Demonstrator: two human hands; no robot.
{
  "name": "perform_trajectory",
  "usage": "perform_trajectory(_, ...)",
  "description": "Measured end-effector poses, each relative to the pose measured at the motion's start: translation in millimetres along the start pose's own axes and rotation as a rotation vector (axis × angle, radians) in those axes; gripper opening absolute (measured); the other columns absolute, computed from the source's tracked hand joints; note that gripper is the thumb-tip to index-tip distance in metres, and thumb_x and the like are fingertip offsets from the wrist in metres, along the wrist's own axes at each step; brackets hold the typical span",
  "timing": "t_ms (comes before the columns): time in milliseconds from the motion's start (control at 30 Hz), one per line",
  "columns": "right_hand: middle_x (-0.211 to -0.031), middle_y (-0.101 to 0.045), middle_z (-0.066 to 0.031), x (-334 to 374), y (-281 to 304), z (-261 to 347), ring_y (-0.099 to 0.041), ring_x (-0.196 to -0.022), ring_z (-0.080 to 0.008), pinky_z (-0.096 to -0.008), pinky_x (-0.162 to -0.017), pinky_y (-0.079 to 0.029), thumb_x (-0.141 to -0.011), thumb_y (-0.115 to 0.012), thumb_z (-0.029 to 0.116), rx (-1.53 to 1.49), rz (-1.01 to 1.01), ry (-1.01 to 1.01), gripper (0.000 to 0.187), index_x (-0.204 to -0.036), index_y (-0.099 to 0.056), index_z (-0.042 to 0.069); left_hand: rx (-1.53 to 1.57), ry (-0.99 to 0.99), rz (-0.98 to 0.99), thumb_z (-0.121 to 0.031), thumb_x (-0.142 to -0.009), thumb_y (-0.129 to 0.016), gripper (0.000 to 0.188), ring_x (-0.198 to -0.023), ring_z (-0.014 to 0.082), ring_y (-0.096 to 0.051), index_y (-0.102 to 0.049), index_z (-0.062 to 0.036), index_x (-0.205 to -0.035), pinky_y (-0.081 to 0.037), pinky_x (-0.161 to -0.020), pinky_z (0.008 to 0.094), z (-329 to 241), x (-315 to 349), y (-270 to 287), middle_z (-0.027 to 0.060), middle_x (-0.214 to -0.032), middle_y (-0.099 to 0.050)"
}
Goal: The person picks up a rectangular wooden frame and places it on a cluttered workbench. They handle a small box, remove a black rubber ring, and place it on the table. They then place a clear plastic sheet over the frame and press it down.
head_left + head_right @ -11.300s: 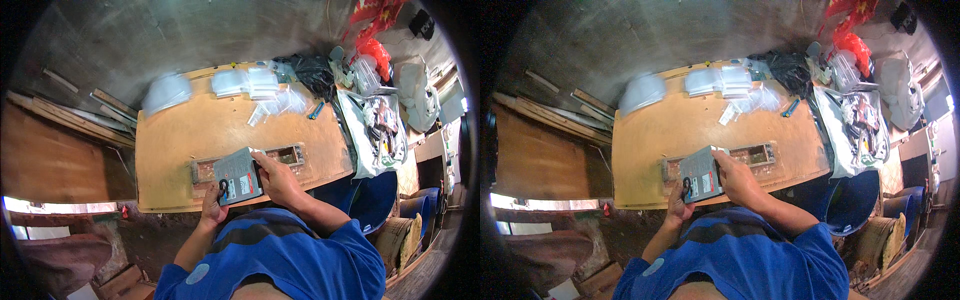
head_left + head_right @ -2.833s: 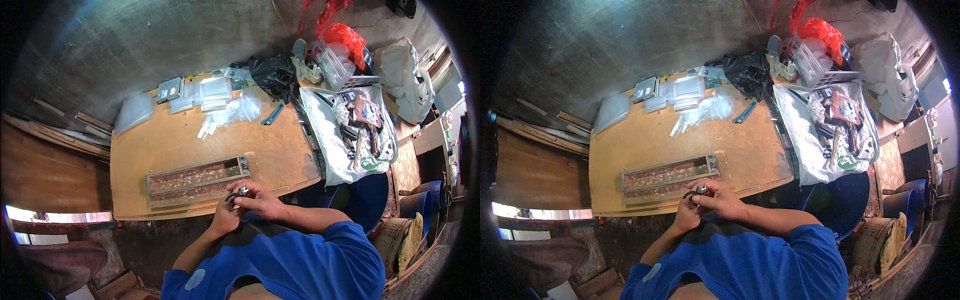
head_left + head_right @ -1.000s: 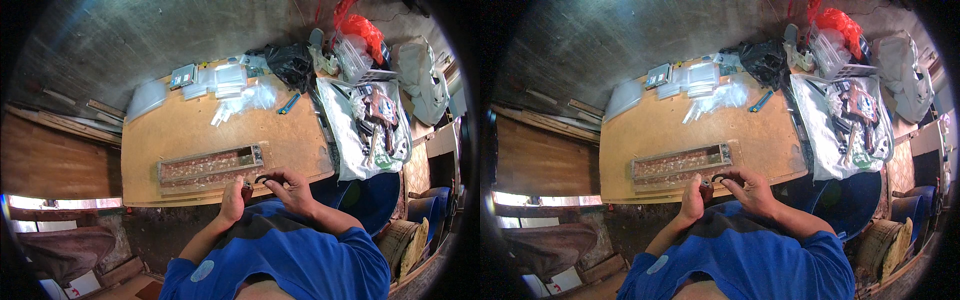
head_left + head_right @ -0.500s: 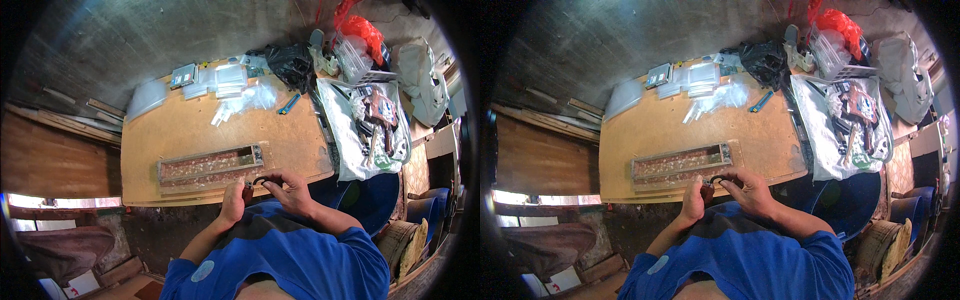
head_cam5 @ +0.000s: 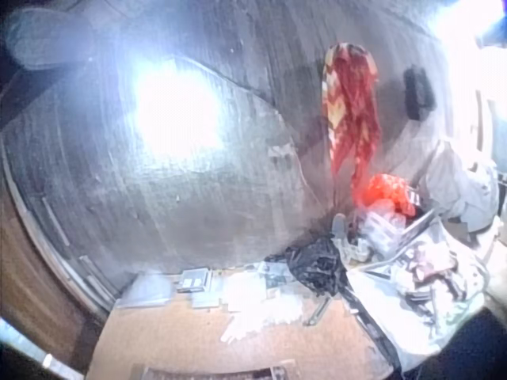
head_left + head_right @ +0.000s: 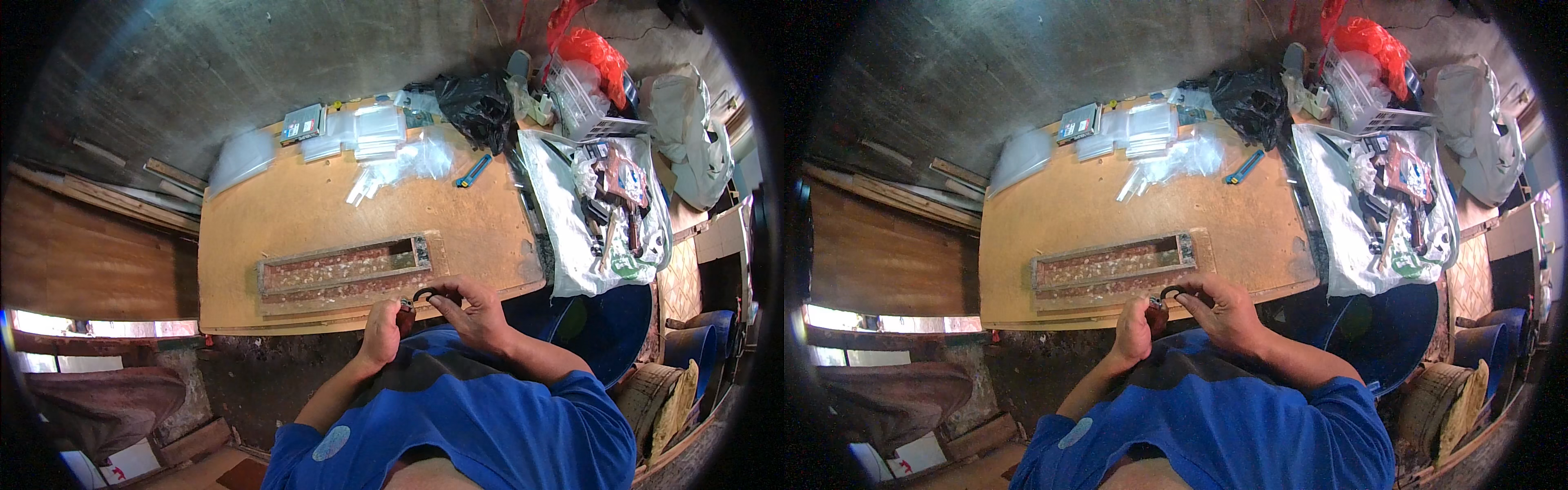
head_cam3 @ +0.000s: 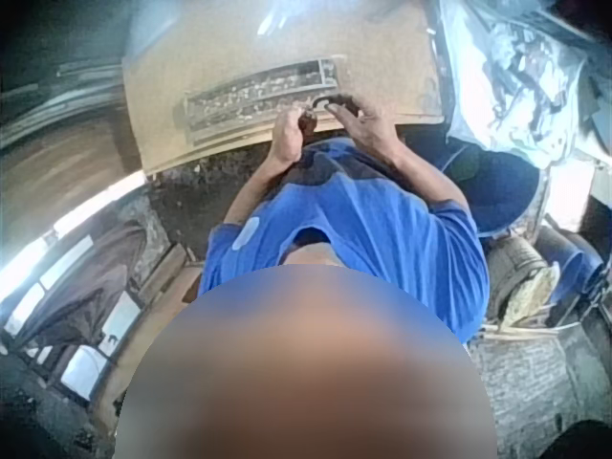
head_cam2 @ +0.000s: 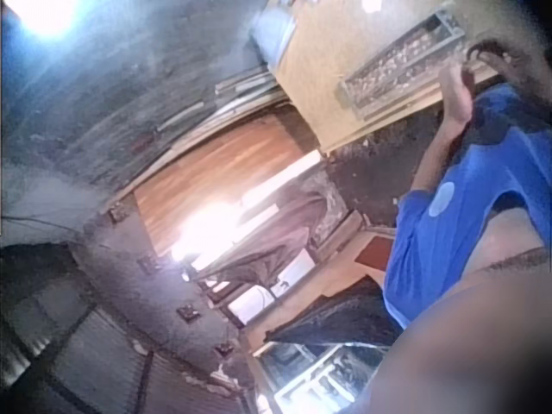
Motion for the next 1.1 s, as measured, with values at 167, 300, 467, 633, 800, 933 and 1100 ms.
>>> perform_trajectory(167,-0.092,-0.070,-0.0067,1.0,0.0,0.4,-0.063,-0.077,-0.0114,-0.0270,-0.068,-0.052,-0.091,-0.072,0.004,0.008,0.013,0.010,0.021,-0.112,-0.070,0.005,-0.043,-0.004,0.174,-0.035,-0.104,-0.041,0.046,-0.062,0.0090,-0.045,-0.061,-0.0034,-0.078,-0.035,-0.058,0.0272,-3.7,-2.9,6.2,-0.0006,-0.068,-0.055)
perform_trajectory(300,-0.092,-0.070,-0.0063,1.0,-0.6,-0.7,-0.062,-0.075,-0.0111,-0.0268,-0.066,-0.051,-0.091,-0.072,0.004,0.005,0.009,0.009,0.021,-0.112,-0.070,0.005,-0.084,-0.017,0.249,-0.037,-0.104,-0.043,0.042,-0.062,0.0114,-0.052,-0.062,-0.0067,-0.082,-0.040,-0.058,0.0269,-6.3,-3.0,5.5,-0.0003,-0.070,-0.059)
perform_trajectory(467,-0.093,-0.070,-0.0075,1.6,-1.2,-1.2,-0.064,-0.077,-0.0129,-0.0277,-0.067,-0.052,-0.091,-0.072,0.004,-0.008,0.002,0.018,0.021,-0.112,-0.070,0.004,0.075,0.093,0.070,-0.037,-0.103,-0.042,0.045,-0.064,0.0081,-0.047,-0.063,-0.0051,-0.079,-0.037,-0.060,0.0260,-1.6,0.8,1.7,-0.0009,-0.071,-0.058)
perform_trajectory(633,-0.094,-0.070,-0.0092,0.6,-1.6,0.8,-0.067,-0.080,-0.0148,-0.0288,-0.069,-0.053,-0.091,-0.072,0.004,0.028,0.016,0.021,0.021,-0.111,-0.070,0.004,0.035,0.092,0.069,-0.034,-0.102,-0.042,0.041,-0.066,0.0115,-0.054,-0.065,-0.0040,-0.084,-0.043,-0.063,0.0265,5.9,2.1,5.7,0.0033,-0.076,-0.063)
perform_trajectory(800,-0.095,-0.070,-0.0108,-0.5,-1.4,4.4,-0.067,-0.080,-0.0157,-0.0292,-0.069,-0.054,-0.090,-0.072,0.003,0.045,0.029,0.056,0.021,-0.111,-0.071,0.003,-0.146,0.009,0.106,-0.022,-0.103,-0.043,0.032,-0.070,0.0145,-0.059,-0.064,-0.0019,-0.091,-0.048,-0.066,0.0283,18.2,-0.1,13.3,0.0079,-0.084,-0.065)
perform_trajectory(933,-0.095,-0.070,-0.0111,-1.4,-1.2,6.4,-0.067,-0.079,-0.0164,-0.0296,-0.068,-0.054,-0.090,-0.072,0.003,0.040,0.036,0.052,0.022,-0.112,-0.071,0.004,-0.435,-0.286,0.215,-0.016,-0.103,-0.043,0.025,-0.074,0.0150,-0.061,-0.062,0.0001,-0.096,-0.050,-0.068,0.0298,17.2,-0.1,17.5,0.0084,-0.089,-0.065)
perform_trajectory(1100,-0.095,-0.070,-0.0112,-2.5,-1.3,7.2,-0.067,-0.079,-0.0174,-0.0299,-0.068,-0.054,-0.090,-0.071,0.003,0.059,0.038,0.078,0.023,-0.113,-0.070,0.004,-0.213,-0.064,0.226,-0.013,-0.102,-0.045,0.021,-0.075,0.0157,-0.062,-0.060,0.0003,-0.096,-0.051,-0.067,0.0302,18.1,-2.0,18.5,0.0088,-0.089,-0.065)
Point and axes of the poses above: each hand's wrist, its own x-axis away from the middle knuckle, its own y-axis out of the back of the hand, z = x × y, the point moved 2 cm from there along -x, towards the middle knuckle
